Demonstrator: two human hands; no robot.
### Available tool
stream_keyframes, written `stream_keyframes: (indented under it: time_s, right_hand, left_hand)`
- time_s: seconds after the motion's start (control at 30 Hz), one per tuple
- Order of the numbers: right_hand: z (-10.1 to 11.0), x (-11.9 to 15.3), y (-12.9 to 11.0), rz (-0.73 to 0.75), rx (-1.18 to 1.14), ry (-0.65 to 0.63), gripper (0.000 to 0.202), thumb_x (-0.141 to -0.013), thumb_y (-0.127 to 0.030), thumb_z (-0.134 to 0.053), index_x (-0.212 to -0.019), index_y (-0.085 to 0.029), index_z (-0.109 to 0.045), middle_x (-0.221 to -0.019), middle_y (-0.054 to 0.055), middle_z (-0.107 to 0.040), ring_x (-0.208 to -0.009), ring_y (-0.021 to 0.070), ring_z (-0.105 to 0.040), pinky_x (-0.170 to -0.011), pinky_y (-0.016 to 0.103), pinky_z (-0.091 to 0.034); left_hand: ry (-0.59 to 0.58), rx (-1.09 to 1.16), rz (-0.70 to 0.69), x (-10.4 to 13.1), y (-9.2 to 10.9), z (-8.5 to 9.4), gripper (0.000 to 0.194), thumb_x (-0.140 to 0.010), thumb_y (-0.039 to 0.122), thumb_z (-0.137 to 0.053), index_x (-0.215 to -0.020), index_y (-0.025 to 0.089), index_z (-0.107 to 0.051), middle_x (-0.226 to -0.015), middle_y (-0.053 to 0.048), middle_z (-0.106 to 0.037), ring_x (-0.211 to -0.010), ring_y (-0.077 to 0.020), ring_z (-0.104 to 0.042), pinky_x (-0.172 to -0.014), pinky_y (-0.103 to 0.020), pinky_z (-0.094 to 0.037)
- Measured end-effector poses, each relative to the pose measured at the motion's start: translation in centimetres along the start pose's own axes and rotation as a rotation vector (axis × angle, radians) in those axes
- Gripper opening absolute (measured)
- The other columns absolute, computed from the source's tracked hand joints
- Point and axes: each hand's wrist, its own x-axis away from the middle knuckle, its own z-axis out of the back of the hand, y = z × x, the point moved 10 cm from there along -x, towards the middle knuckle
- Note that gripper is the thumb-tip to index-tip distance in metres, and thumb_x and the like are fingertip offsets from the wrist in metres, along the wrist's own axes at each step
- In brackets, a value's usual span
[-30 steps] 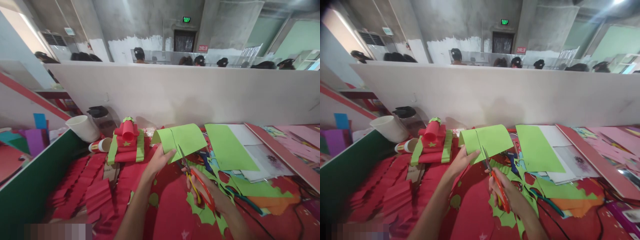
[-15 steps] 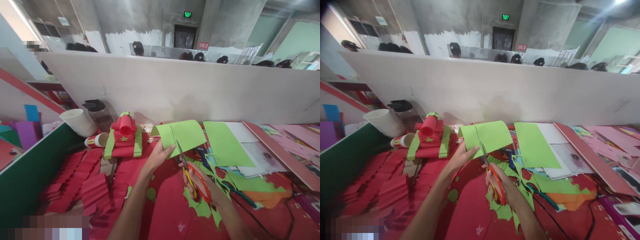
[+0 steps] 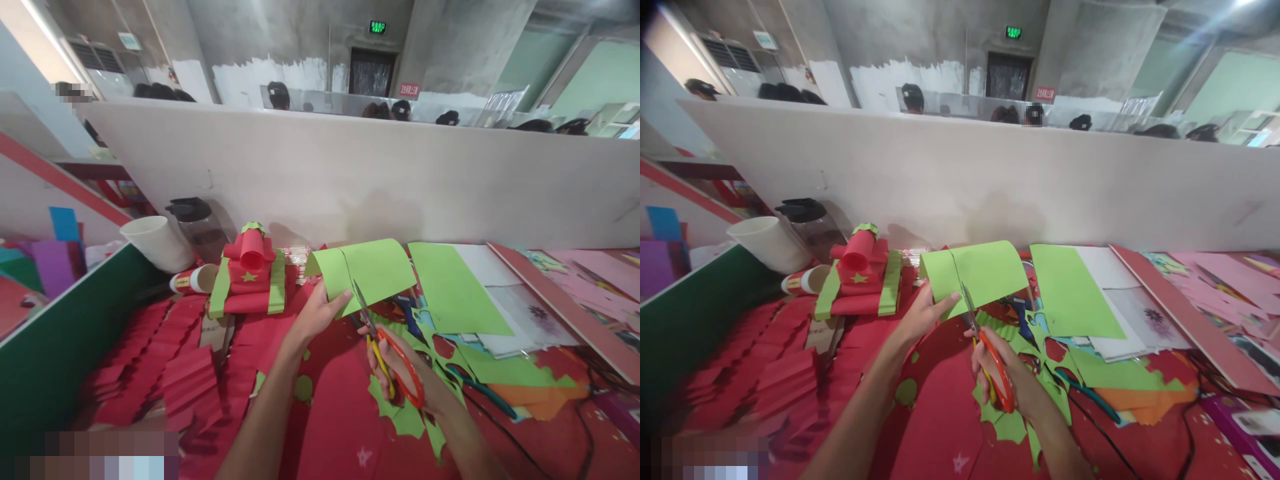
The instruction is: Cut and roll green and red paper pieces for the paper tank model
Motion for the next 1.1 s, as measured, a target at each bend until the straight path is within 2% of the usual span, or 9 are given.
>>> stream_keyframes:
  time_s: [0.63,0.8,1.1]
  right_hand:
    - [0.3,-0.1,0.1,0.020,0.008,0.003,0.051,-0.091,-0.055,-0.053,-0.133,-0.027,-0.043,-0.078,-0.003,-0.053,-0.046,0.0062,-0.047,-0.043,0.019,-0.043]
    - [0.4,-0.1,0.2,0.010,0.036,0.022,0.050,-0.090,-0.057,-0.052,-0.128,-0.025,-0.048,-0.076,-0.003,-0.053,-0.044,0.0063,-0.048,-0.041,0.020,-0.043]
    - [0.6,-0.3,0.1,-0.002,0.024,0.050,0.049,-0.087,-0.055,-0.059,-0.123,-0.023,-0.049,-0.072,-0.005,-0.050,-0.041,0.0044,-0.042,-0.037,0.017,-0.044]
  left_hand:
    - [-0.018,-0.010,0.008,0.0,-0.5,-0.1,0.045,-0.087,0.034,-0.064,-0.127,0.015,-0.055,-0.132,-0.014,-0.060,-0.120,-0.0285,-0.057,-0.100,-0.040,-0.045]
    - [-0.026,0.026,0.020,-0.1,-0.9,-0.1,0.046,-0.087,0.033,-0.064,-0.128,0.014,-0.053,-0.133,-0.014,-0.059,-0.123,-0.0288,-0.054,-0.101,-0.040,-0.045]
    - [-0.021,0.058,0.016,-0.1,-1.0,0.0,0.050,-0.086,0.034,-0.066,-0.129,0.014,-0.053,-0.133,-0.015,-0.059,-0.123,-0.0297,-0.055,-0.103,-0.041,-0.044]
